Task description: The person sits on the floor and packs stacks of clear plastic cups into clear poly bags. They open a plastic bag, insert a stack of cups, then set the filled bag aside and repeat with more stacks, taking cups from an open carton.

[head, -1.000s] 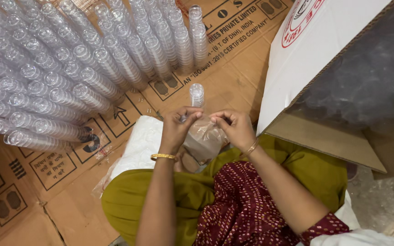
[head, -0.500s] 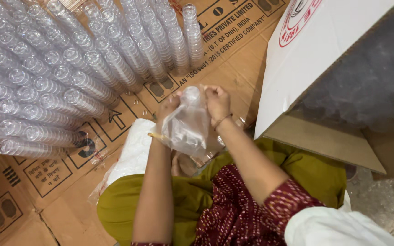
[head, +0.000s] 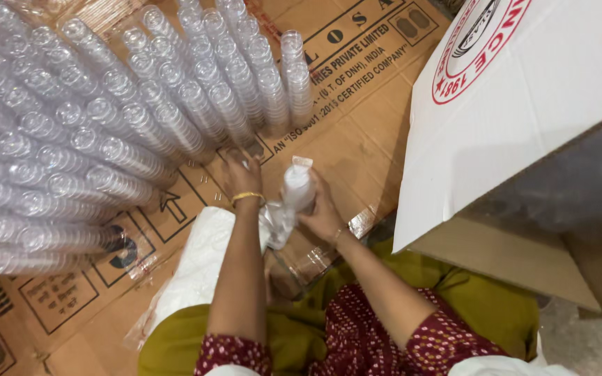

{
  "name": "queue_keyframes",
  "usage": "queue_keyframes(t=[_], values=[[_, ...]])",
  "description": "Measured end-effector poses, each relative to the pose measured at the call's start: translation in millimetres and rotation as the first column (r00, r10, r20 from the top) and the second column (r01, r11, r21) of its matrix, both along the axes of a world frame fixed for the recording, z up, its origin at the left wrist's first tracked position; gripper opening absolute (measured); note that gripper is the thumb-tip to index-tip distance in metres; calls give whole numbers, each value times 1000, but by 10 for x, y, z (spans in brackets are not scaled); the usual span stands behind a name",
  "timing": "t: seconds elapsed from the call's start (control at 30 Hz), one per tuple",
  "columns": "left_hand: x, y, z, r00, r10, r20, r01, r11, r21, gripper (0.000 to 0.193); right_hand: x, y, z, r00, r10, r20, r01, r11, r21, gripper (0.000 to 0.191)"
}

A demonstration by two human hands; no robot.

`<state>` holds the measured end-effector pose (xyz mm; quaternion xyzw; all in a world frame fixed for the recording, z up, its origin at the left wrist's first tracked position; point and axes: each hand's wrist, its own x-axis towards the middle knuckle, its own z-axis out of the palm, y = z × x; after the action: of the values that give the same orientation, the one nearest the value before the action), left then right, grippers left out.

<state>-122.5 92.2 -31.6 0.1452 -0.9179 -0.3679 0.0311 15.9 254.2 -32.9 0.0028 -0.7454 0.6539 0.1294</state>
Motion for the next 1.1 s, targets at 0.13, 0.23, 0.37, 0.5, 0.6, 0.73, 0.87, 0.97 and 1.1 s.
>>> queue_keyframes(t=[0.13,0.23,0.37,0.5,0.6,0.73,0.87,0.97,1.1], values=[[-340,89,29,998,2,-64,-2,1000,-12,81,-93,-17,101,966,61,252,-70,997,25,75],[-478,230,-38,991,133,-33,-134,990,-42,91,12,66,33,952,8,307,-27,998,58,69],[-493,248,-52,990,137,28,-136,990,-37,87,280,249,-144,900,-101,423,3,974,227,61],[-241,38,228,992,-120,-48,117,991,-64,74,435,411,-344,960,-117,253,61,974,218,56],[32,-63,722,882,-349,-317,345,936,-70,59,459,433,-426,946,-252,203,85,799,596,65],[590,-149,1527,805,-530,-267,555,832,22,57,430,376,-353,951,-232,206,113,878,466,81],[1090,132,1840,688,-674,-270,709,703,50,53,379,369,-161,955,-193,225,75,893,444,87],[1222,346,1739,666,-741,-90,742,670,-19,51,331,394,-92,927,-108,360,8,963,271,74],[1162,435,1555,667,-719,-195,737,675,34,56,283,428,-156,924,-74,375,-5,979,205,72]])
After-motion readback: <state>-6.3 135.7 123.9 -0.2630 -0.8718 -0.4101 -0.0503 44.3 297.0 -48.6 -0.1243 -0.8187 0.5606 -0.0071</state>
